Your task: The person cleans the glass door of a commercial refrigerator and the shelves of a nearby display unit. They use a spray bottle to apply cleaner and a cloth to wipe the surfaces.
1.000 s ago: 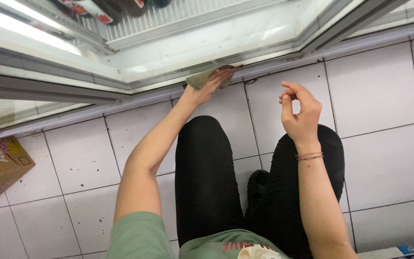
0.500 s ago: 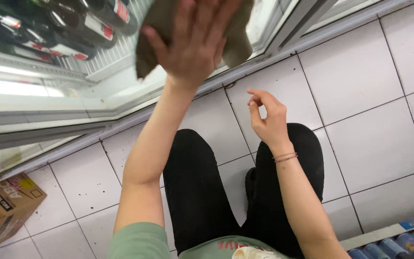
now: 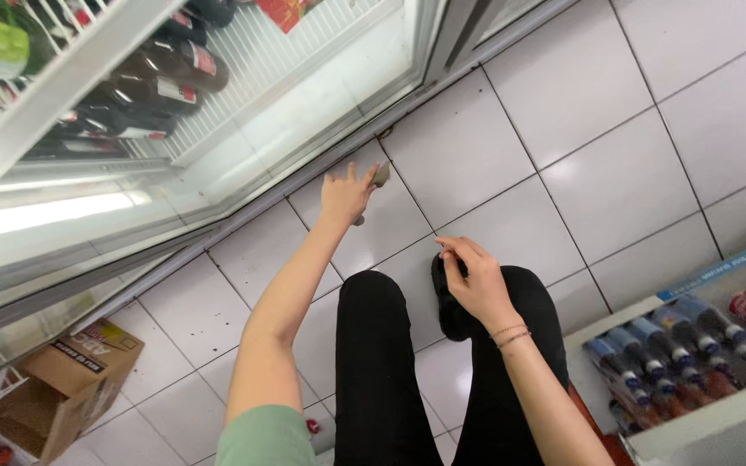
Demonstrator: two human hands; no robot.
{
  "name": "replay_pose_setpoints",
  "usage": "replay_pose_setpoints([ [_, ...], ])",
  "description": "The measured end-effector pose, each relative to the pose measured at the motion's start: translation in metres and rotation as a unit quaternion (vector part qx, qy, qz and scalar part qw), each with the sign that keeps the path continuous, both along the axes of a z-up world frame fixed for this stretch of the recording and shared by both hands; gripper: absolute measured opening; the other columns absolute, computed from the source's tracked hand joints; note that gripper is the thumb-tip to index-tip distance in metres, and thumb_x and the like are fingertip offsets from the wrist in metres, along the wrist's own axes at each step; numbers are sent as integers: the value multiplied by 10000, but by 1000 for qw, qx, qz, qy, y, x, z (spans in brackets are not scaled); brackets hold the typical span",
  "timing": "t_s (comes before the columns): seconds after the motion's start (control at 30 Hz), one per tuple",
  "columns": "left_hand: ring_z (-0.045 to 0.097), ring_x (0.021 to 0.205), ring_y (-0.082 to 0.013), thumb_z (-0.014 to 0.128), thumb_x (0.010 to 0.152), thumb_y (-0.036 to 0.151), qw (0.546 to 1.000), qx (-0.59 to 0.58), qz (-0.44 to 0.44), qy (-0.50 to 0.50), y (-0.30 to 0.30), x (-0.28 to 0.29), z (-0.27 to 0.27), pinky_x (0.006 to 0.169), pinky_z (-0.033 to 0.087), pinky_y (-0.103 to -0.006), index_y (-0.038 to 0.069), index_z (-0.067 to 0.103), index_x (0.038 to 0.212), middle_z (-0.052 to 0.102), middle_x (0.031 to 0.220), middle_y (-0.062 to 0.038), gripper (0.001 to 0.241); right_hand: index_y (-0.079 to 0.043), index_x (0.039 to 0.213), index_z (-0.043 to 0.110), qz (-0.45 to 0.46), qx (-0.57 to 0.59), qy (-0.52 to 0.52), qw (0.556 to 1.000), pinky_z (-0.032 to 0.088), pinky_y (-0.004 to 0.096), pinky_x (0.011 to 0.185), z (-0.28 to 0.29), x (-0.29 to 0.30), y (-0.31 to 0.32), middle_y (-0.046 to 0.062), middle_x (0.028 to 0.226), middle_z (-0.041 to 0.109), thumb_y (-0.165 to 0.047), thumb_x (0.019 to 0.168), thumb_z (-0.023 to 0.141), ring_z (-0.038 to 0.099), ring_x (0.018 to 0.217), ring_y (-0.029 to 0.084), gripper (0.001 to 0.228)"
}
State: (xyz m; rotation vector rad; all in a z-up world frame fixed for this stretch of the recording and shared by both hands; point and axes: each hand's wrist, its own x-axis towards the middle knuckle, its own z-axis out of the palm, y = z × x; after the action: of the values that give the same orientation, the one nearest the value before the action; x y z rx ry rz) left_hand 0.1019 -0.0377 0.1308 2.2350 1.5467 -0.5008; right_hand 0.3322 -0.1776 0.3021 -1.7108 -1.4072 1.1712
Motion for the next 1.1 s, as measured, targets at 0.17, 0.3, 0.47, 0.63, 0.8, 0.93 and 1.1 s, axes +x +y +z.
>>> replay_pose_setpoints([
  [0.17, 696, 910, -404, 496, 1080, 413, 988, -74, 75, -115, -54, 34, 165, 744, 544, -501, 338, 367, 1597, 703, 1071, -186, 538, -14, 1189, 684, -45, 47, 13, 998, 568, 289, 782, 92, 37, -53, 71, 907, 709, 40, 950, 619, 702, 806, 169, 253],
  [0.3, 669, 1007, -406, 562, 951, 17, 888, -50, 63, -454, -116, 64, 317, 853, 553, -450, 223, 580, 1437, 627, 1176, -180, 528, -97, 1425, 510, -151, -42, 54, 986, 596, 324, 820, 166, 64, -82, 107, 1149, 632, -44, 961, 618, 688, 953, 167, 479],
  [0.47, 691, 928, -310, 518, 784, -105, 844, -198, 22, -497, -153, 101, 520, 748, 554, -374, 167, 696, 1224, 555, 1426, -176, 547, -193, 1637, 170, -291, -208, 367, 859, 573, 401, 920, 274, 82, -110, 84, 1485, 444, -362, 970, 512, 605, 1195, 209, 768],
  [0.63, 646, 1230, -303, 507, 796, -122, 766, -279, -79, -574, -193, 126, 653, 979, 518, -359, 116, 689, 1257, 581, 1450, -171, 549, -41, 1610, 383, -263, -99, 498, 820, 454, 355, 941, 354, 96, -176, 76, 1425, 548, -339, 998, 547, 524, 1218, 156, 701],
  [0.8, 368, 1522, -344, 609, 795, -117, 758, -256, -201, -565, -236, 152, 710, 1239, 290, -425, 80, 402, 1525, 443, 1559, -180, 783, -39, 1411, 523, -382, -93, 477, 786, 529, 361, 897, 415, 102, -252, 40, 1211, 672, -128, 891, 672, 623, 1099, 144, 548],
  [0.93, 262, 1565, -263, 604, 778, -124, 667, -451, -167, -569, -264, 189, 719, 1272, 230, -425, 93, 181, 1613, 280, 1654, -138, 960, 3, 1310, 640, -428, 62, 378, 818, 539, 302, 889, 471, 111, -300, 31, 1126, 723, -24, 895, 719, 647, 1030, 100, 424],
  [1.1, 506, 1292, -201, 706, 843, -84, 636, -598, -85, -481, -300, 244, 711, 1088, 460, -396, 70, 261, 1578, 448, 1392, -100, 873, 8, 1244, 688, -525, 144, 262, 796, 557, 287, 892, 522, 111, -362, 24, 1096, 743, -36, 906, 735, 654, 1010, 86, 344],
])
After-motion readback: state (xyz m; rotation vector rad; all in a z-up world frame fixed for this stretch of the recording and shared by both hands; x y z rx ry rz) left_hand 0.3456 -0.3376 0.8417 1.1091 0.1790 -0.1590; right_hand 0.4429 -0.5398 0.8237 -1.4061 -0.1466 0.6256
